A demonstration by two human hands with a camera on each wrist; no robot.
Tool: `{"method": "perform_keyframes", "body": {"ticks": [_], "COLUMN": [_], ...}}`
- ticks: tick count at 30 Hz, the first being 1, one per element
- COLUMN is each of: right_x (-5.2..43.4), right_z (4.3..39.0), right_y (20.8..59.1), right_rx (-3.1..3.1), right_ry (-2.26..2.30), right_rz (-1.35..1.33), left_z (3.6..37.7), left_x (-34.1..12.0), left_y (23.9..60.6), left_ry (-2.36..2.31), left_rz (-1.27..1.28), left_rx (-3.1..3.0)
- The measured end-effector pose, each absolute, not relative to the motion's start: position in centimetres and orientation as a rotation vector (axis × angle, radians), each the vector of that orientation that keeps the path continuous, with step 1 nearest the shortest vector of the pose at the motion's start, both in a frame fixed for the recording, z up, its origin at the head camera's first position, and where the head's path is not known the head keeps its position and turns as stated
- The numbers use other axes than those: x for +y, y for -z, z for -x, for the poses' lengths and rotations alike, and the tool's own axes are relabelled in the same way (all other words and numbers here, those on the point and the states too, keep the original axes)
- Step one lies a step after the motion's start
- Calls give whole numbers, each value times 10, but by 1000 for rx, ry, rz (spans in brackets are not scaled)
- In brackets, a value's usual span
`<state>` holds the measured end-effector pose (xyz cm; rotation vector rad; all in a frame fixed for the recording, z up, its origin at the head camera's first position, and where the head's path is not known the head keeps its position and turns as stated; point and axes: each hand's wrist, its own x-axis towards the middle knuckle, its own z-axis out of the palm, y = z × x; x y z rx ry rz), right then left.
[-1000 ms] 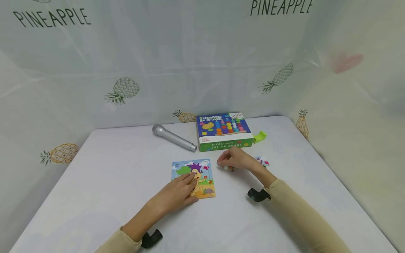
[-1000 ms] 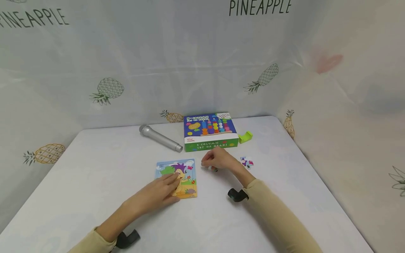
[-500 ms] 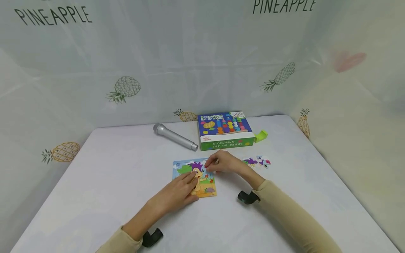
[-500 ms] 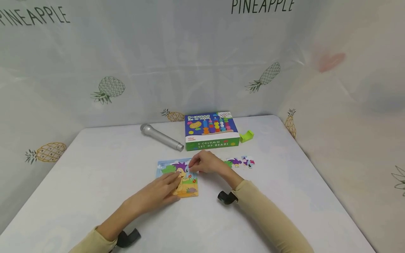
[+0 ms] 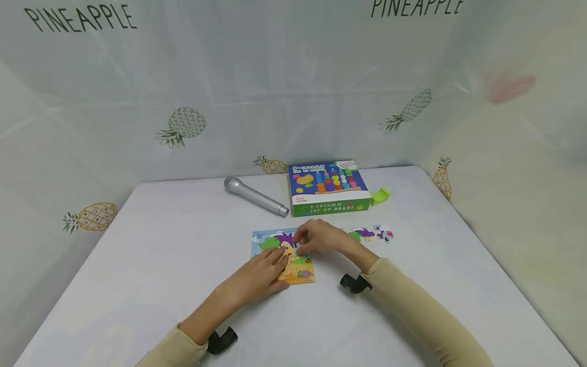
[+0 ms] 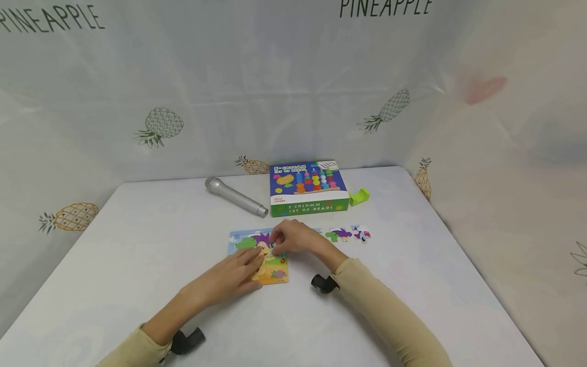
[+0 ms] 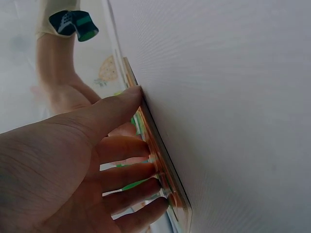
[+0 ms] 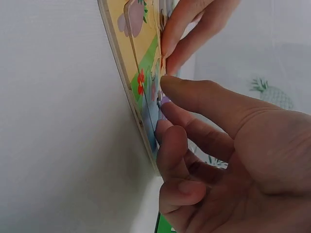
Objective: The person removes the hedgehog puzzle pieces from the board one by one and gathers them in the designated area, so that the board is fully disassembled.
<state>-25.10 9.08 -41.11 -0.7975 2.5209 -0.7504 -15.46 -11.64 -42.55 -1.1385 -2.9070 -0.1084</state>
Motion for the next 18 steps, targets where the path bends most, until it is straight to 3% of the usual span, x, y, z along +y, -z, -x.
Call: {"method": "perform_keyframes", "body": {"ticks": [18], "right_x": [88], "right_z": [251], "right_y": [412], "right_rx": [2493], "right_ry": [694], "right_rz": [879], "left_z": [158], "left_x": [-116], "left_y": [422], "left_ry": [165], "left_rz": [1115], "left_rx": [-2975]}}
